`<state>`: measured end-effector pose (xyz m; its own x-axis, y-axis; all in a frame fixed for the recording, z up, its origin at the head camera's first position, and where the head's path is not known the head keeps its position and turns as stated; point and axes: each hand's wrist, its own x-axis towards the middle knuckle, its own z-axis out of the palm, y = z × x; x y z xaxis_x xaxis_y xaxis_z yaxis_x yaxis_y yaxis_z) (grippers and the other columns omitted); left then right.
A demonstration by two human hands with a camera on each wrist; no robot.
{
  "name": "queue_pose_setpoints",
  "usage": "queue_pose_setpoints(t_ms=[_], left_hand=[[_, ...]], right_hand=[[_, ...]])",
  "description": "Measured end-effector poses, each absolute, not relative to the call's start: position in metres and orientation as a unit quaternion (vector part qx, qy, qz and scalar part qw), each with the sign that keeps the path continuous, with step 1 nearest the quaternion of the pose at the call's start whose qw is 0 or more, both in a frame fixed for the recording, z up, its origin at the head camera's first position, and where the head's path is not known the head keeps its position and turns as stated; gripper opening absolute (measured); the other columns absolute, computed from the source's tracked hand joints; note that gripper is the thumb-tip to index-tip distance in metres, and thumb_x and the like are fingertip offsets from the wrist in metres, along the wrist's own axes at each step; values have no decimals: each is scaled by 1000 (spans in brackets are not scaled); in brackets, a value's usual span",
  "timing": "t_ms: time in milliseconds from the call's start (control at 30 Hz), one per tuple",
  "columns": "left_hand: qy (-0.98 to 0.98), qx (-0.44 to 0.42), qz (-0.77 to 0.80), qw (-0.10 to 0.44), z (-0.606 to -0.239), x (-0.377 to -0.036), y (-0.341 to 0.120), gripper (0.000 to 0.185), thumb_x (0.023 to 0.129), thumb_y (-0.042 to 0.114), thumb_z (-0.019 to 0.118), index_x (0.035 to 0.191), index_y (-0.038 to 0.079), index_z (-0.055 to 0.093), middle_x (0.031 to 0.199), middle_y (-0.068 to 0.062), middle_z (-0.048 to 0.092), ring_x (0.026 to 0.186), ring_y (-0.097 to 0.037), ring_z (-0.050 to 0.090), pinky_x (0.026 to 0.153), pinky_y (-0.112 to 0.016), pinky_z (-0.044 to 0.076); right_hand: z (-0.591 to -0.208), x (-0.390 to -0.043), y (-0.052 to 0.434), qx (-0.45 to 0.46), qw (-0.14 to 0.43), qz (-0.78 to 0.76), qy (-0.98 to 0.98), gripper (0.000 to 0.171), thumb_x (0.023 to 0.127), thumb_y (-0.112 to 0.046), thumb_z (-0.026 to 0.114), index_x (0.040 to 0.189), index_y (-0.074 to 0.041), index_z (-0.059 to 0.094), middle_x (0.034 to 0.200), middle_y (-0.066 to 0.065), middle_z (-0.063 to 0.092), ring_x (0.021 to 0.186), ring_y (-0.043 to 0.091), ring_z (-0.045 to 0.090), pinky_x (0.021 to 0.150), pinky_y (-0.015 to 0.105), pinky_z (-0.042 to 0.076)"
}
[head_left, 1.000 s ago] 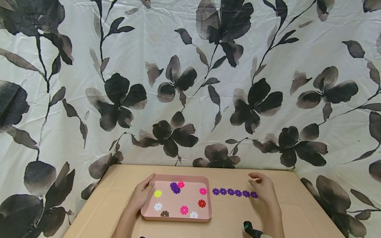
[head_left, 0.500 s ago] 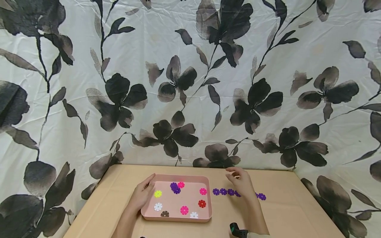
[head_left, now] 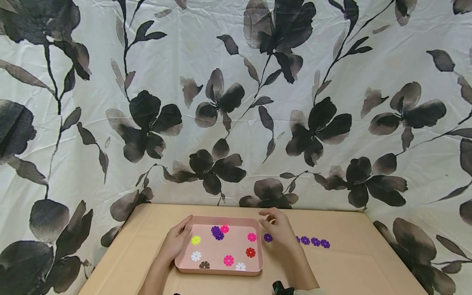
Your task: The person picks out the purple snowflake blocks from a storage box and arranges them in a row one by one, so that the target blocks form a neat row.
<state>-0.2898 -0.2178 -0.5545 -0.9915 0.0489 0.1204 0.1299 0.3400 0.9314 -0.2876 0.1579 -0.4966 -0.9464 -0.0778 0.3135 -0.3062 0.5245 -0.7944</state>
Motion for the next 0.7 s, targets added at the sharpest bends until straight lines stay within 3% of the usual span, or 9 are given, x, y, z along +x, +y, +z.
queue_pose_setpoints(t_ms=[300,533,700], left_hand=[[-816,-58,-573,41,-557,-292,-217,47,111,16,49,158,8,45,165,-15,39,156,-34,30,129,-48,24],[-814,-54,-577,40,-558,-292,-215,48,112,19,48,158,10,44,166,-13,39,157,-33,28,130,-48,23],[-813,-52,-579,42,-558,-293,-213,47,111,19,49,158,11,45,166,-14,39,157,-32,29,130,-47,23]], right_hand=[[-506,-289,115,170,40,477,-861,25,98,-13,73,123,-11,72,119,13,70,103,21,67,90,28,62],[-512,-287,87,225,35,431,-873,30,97,-11,73,127,-15,73,120,11,71,104,20,67,89,31,62],[-515,-285,70,228,45,416,-879,32,96,-9,74,128,-8,72,121,13,71,106,27,68,90,40,64]])
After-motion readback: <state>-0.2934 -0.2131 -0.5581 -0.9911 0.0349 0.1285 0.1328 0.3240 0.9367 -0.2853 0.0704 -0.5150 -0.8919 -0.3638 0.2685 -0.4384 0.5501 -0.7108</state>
